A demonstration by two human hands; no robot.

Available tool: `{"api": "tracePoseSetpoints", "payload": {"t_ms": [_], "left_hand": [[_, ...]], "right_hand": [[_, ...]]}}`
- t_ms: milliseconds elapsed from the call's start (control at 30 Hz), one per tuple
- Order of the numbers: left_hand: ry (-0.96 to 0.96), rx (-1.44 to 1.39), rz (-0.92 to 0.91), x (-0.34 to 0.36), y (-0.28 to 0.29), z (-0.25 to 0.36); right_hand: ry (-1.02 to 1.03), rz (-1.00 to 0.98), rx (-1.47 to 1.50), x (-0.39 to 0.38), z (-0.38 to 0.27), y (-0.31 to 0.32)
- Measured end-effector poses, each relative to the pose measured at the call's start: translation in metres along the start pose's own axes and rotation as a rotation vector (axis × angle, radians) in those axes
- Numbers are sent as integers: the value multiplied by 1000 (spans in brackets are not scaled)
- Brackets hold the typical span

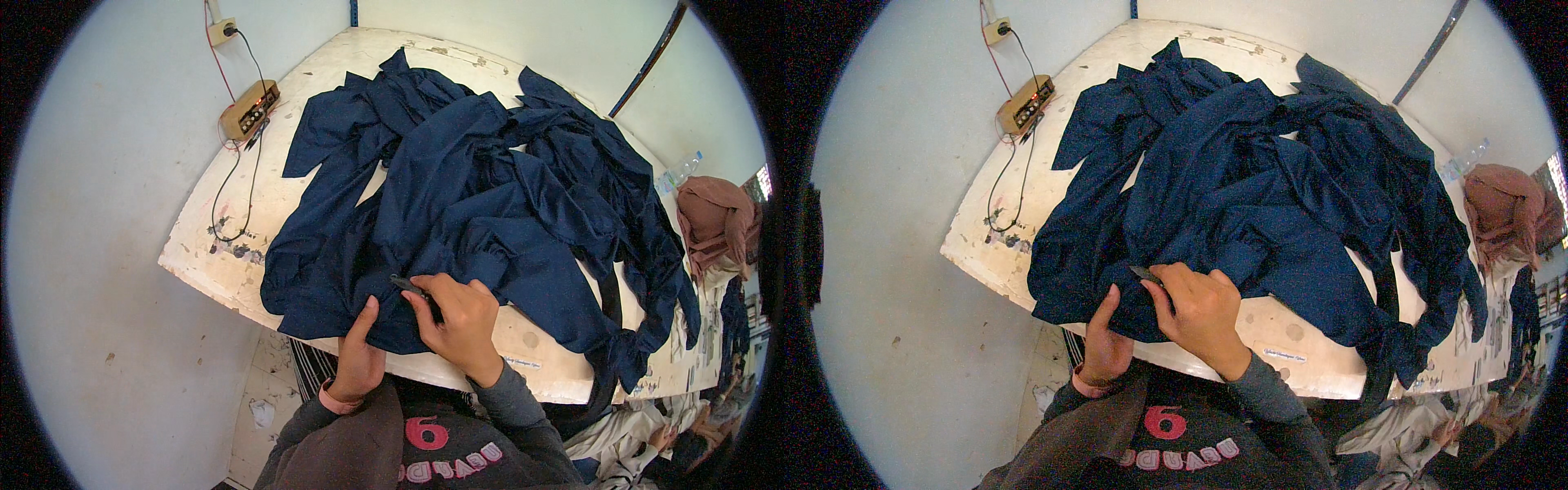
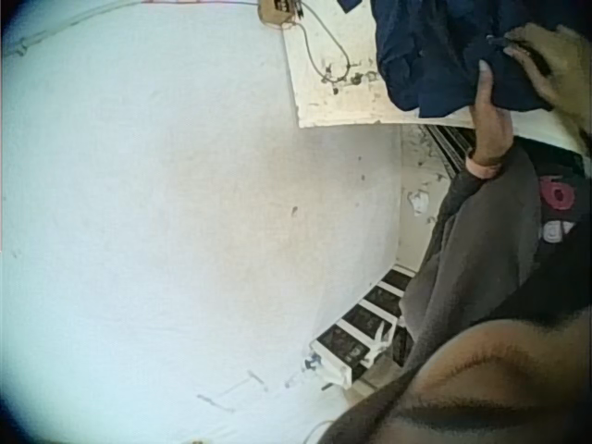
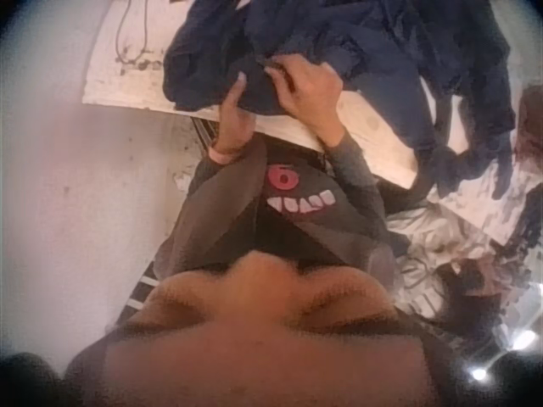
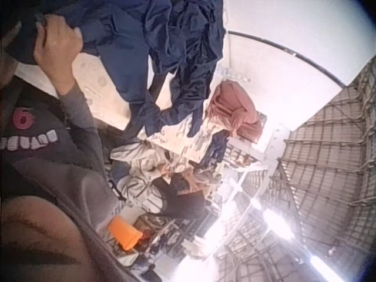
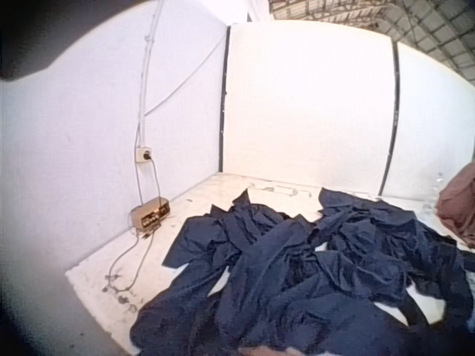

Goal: The person uses a small blade to cut threads and seams on a dark blue garment laid on a white table. They repeatedly lift and reposition sections of the fabric to access different areas, then continue cutting along seams and edges.

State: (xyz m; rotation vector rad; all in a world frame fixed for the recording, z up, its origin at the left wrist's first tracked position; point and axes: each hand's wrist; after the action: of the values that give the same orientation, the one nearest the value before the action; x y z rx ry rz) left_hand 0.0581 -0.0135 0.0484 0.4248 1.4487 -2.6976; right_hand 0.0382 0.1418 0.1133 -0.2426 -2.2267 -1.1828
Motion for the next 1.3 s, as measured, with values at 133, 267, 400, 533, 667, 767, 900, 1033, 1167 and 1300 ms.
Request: {"api": "tracePoseSetpoints", "payload": {"t_ms": [133,267,400,533,667,767,900,1033,1167,1300], "left_hand": [[-27,-5,-6,0,1,-4],[-58,29,3,-1,2,-7],[-31,13,-55,-1,1,-4],[-106,247,-186,7,30,-5],[-69,167,-136,16,6,19],[-25,305,-163,27,14,34],[-29,396,-226,27,-10,44],[-128,481,-193,30,-2,29],[-172,469,-52,42,5,6],[-109,341,-146,38,-11,9]], "right_hand": [[-26,16,12,-1,-2,4],[-28,-4,32,-2,-1,3],[-162,-2,211,-1,-5,9],[-213,-325,216,-10,28,5],[-308,-195,256,-4,55,25],[-278,-170,132,3,67,44],[-220,-134,-74,4,76,49],[-166,-142,-36,2,75,46],[-148,-188,55,-1,74,49],[-171,-150,69,-5,75,48]]}}
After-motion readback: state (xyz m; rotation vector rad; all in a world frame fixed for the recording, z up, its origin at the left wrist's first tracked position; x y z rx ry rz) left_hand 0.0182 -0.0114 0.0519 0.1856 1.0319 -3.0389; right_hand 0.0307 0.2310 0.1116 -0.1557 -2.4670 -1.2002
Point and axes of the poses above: each hand's wrist, its own x-axis towards the middle knuckle, its own y-axis out of the back of the hand, z = x × y, and after that the axes turned 5 degrees about -y, right-handed
